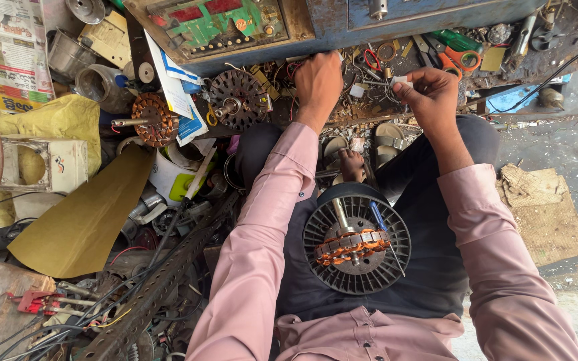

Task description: The person sits on the floor and works on an electric motor rotor. They use a pair of scissors to cut a small white plastic piece and then insert it into the rotor's copper windings.

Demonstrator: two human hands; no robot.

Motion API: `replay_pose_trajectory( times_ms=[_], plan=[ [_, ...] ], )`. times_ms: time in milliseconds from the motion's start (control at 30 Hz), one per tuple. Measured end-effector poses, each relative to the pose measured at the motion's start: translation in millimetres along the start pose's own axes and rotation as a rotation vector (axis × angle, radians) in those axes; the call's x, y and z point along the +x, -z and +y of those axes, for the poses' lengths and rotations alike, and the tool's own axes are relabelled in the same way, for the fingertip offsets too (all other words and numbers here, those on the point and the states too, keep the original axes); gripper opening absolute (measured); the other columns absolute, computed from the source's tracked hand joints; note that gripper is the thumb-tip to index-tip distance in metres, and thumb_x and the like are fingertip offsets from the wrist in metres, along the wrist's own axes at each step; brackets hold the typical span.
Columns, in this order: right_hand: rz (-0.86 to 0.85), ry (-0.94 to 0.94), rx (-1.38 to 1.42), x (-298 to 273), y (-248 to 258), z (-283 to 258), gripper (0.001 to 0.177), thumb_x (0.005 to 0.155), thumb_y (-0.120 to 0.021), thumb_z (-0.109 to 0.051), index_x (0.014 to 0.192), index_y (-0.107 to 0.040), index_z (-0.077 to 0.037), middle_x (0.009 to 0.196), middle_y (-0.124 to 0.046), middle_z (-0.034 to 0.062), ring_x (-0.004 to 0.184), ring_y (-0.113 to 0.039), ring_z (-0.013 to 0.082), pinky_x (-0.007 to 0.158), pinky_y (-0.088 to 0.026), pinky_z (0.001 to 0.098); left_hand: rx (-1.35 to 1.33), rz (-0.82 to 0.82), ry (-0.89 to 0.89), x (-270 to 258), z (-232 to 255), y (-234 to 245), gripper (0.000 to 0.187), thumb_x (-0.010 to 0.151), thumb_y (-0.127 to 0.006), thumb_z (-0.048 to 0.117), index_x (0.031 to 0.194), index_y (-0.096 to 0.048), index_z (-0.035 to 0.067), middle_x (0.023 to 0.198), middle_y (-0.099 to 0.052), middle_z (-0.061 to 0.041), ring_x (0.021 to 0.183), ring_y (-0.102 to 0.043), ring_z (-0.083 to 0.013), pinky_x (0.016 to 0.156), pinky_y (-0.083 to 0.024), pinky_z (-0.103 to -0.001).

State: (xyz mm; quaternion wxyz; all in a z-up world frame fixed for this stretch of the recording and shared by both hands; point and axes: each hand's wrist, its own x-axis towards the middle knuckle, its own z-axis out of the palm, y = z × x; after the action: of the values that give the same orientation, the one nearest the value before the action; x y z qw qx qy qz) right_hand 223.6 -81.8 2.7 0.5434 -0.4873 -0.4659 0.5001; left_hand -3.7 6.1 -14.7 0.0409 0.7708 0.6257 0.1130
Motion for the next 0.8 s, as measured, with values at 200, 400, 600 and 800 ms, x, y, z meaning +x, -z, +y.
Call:
replay_pose_trajectory(
  times_ms=[200,400,600,800],
  plan=[
    [-0.015,0.003,0.019,0,1,2,0.008,0.097,-0.079,0.004,0.1,-0.071,0.003,0.091,-0.074,0.006,0.076,-0.068,0.0071,0.069,-0.054,0.021,-0.016,0.072,-0.005,0,-2,-9,0.015,0.096,-0.064,0.015,0.09,-0.074,0.006,0.076,-0.075,-0.015,0.064,-0.075,-0.0247,0.053,-0.059,-0.037],
    [-0.002,-0.003,-0.025,1,0,2,0.009,0.095,-0.079,0.005,0.099,-0.071,0.003,0.089,-0.073,0.0062,0.074,-0.066,0.007,0.067,-0.052,0.0208,-0.077,0.024,0.044,1,0,3,0.012,0.093,-0.065,0.016,0.088,-0.074,0.008,0.078,-0.075,-0.015,0.069,-0.076,-0.0259,0.059,-0.06,-0.041],
    [-0.011,0.001,0.002,1,0,2,0.008,0.096,-0.078,0.005,0.1,-0.071,0.003,0.09,-0.074,0.0063,0.076,-0.068,0.0075,0.068,-0.054,0.0213,-0.026,0.016,0.013,2,2,4,0.019,0.098,-0.056,0.015,0.097,-0.073,0.006,0.081,-0.075,-0.015,0.068,-0.076,-0.0268,0.057,-0.06,-0.042],
    [-0.006,0.006,-0.01,0,4,12,0.008,0.097,-0.079,0.004,0.1,-0.071,0.004,0.09,-0.074,0.0066,0.076,-0.068,0.008,0.069,-0.054,0.0218,-0.006,-0.062,-0.011,2,-1,0,0.025,0.103,-0.049,0.013,0.112,-0.071,0.006,0.075,-0.074,-0.015,0.062,-0.074,-0.0255,0.052,-0.059,-0.041]
  ],
)
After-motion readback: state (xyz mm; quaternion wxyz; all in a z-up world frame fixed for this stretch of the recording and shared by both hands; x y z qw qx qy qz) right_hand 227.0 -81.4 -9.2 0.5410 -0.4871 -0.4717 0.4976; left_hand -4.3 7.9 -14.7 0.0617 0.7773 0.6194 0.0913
